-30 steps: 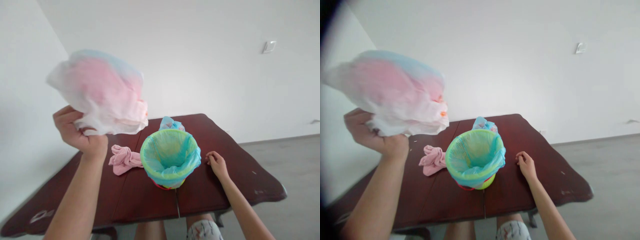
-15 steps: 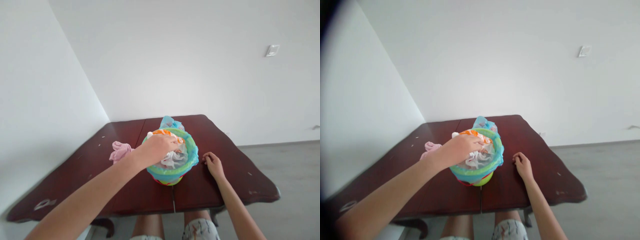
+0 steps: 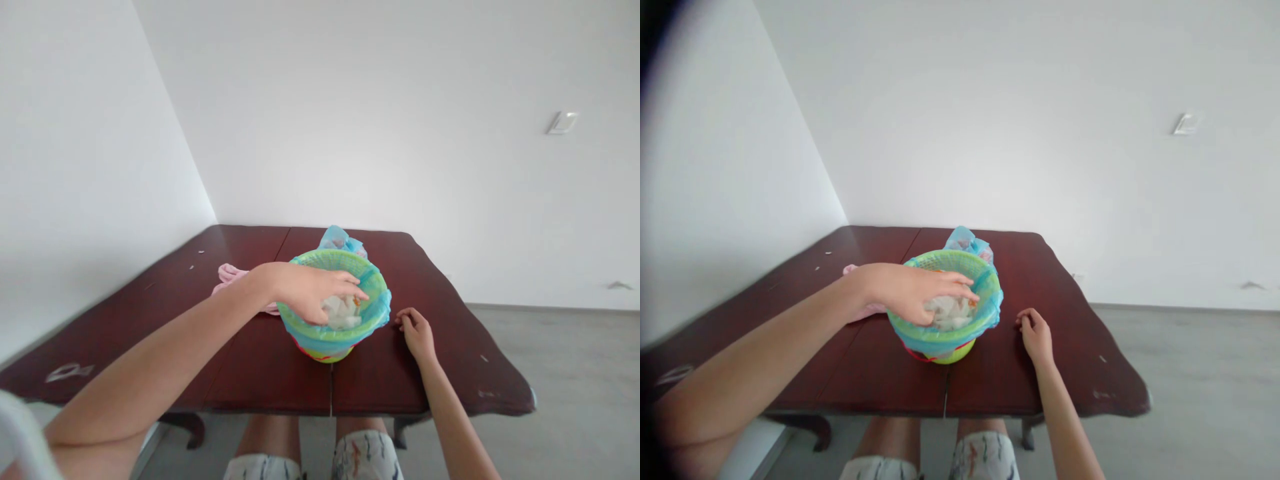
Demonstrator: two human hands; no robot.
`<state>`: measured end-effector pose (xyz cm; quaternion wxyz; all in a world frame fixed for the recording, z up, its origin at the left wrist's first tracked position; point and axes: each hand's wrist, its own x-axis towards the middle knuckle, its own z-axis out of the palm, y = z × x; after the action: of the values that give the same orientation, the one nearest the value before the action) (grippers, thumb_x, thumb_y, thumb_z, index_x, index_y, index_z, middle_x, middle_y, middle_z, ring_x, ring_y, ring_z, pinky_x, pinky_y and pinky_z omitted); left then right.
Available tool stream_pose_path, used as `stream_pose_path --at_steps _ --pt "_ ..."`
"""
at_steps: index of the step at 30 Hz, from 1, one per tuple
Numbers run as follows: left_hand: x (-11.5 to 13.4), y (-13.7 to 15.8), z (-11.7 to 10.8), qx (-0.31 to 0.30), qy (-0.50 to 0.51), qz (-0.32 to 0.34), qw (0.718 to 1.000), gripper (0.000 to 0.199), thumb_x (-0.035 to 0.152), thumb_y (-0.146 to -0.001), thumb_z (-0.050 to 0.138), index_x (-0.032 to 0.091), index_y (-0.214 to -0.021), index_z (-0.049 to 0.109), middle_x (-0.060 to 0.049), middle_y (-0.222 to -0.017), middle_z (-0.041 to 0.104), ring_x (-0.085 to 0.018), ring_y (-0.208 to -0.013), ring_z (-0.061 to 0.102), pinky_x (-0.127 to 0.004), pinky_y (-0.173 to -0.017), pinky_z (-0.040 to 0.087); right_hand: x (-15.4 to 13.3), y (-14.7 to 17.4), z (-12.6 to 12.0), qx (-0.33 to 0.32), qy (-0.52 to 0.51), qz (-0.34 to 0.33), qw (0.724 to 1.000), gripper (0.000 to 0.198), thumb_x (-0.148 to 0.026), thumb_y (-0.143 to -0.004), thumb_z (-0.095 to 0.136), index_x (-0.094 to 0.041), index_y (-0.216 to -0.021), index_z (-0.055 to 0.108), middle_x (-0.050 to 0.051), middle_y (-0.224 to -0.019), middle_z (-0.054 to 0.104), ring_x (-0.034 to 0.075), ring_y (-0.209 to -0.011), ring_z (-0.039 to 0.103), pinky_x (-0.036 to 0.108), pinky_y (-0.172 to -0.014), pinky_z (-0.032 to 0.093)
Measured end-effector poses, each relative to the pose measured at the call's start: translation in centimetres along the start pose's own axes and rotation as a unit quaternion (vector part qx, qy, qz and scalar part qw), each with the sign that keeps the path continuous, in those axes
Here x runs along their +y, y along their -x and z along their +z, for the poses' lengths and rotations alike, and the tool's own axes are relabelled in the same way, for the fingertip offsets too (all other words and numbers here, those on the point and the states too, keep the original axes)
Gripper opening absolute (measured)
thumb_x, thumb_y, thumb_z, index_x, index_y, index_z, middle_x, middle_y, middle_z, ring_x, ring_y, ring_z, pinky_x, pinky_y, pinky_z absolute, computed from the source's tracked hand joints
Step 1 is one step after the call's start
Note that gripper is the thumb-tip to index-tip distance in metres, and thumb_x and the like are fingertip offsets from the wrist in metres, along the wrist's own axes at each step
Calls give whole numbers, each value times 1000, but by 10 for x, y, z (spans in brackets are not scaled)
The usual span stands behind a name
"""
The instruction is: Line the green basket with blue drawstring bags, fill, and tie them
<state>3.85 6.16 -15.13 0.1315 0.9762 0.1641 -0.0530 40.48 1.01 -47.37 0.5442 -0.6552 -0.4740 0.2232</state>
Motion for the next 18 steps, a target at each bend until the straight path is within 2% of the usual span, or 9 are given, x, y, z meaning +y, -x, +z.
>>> stream_pose_path --at_steps 1,2,4,6,8,11,13,15,18 --pt "2 10 -2 20 11 0 1000 92 13 -94 83 34 -180 61 -5 -196 45 -31 -177 51 -42 -147 39 0 0 0 0 0 0 1000 31 -55 -97 63 -27 -96 76 8 -91 82 27 -78 75 39 -75 62" --pt "4 19 -2 42 16 -11 999 85 17 -101 80 35 -181 59 -5 -199 39 -32 -181 45 -47 -151 33 0 0 0 0 -1 0 1000 32 -56 -97 64 -27 -95 76 8 -90 82 27 -78 74 39 -75 62" --pt "10 34 6 58 20 -44 997 69 31 -112 75 37 -179 62 -3 -197 43 -32 -182 43 -51 -153 27 0 -1 0 1 -2 1 1000 33 -58 -96 66 -27 -94 76 8 -89 81 27 -76 73 38 -73 61" --pt "16 42 19 24 37 -74 996 64 50 -116 74 35 -178 64 -6 -190 54 -34 -178 50 -50 -149 34 1 -1 0 3 -3 2 1000 32 -57 -94 67 -27 -93 77 8 -88 81 27 -76 72 38 -73 60" --pt "21 43 32 -21 48 -111 992 70 67 -112 75 33 -173 70 -11 -180 66 -39 -165 66 -50 -137 50 1 -2 1 5 -3 5 1000 30 -55 -93 68 -27 -93 77 8 -88 81 27 -76 72 39 -74 60" --pt "23 41 38 -73 48 -161 983 80 85 -107 68 32 -167 76 -16 -171 73 -44 -149 77 -53 -123 61 1 -3 1 6 -4 9 1000 28 -53 -92 68 -27 -93 77 8 -88 82 27 -76 72 39 -74 60" --pt "21 37 34 -102 56 -159 980 88 92 -105 64 32 -169 74 -16 -175 70 -45 -153 74 -54 -125 59 1 -4 1 7 -2 10 1000 27 -52 -91 67 -27 -93 77 8 -88 82 27 -76 72 39 -74 60" --pt "15 30 30 -123 67 -127 982 88 92 -109 55 32 -170 74 -13 -177 69 -43 -160 70 -52 -130 56 -1 -4 0 9 2 8 1000 27 -52 -91 67 -27 -92 76 8 -86 82 27 -75 71 39 -74 60" --pt "0 12 28 -113 66 -68 989 75 77 -120 40 30 -161 82 -10 -166 79 -36 -157 73 -48 -133 55 -5 -3 -1 12 9 4 1000 27 -52 -90 67 -27 -91 76 8 -84 80 27 -74 71 40 -73 60"
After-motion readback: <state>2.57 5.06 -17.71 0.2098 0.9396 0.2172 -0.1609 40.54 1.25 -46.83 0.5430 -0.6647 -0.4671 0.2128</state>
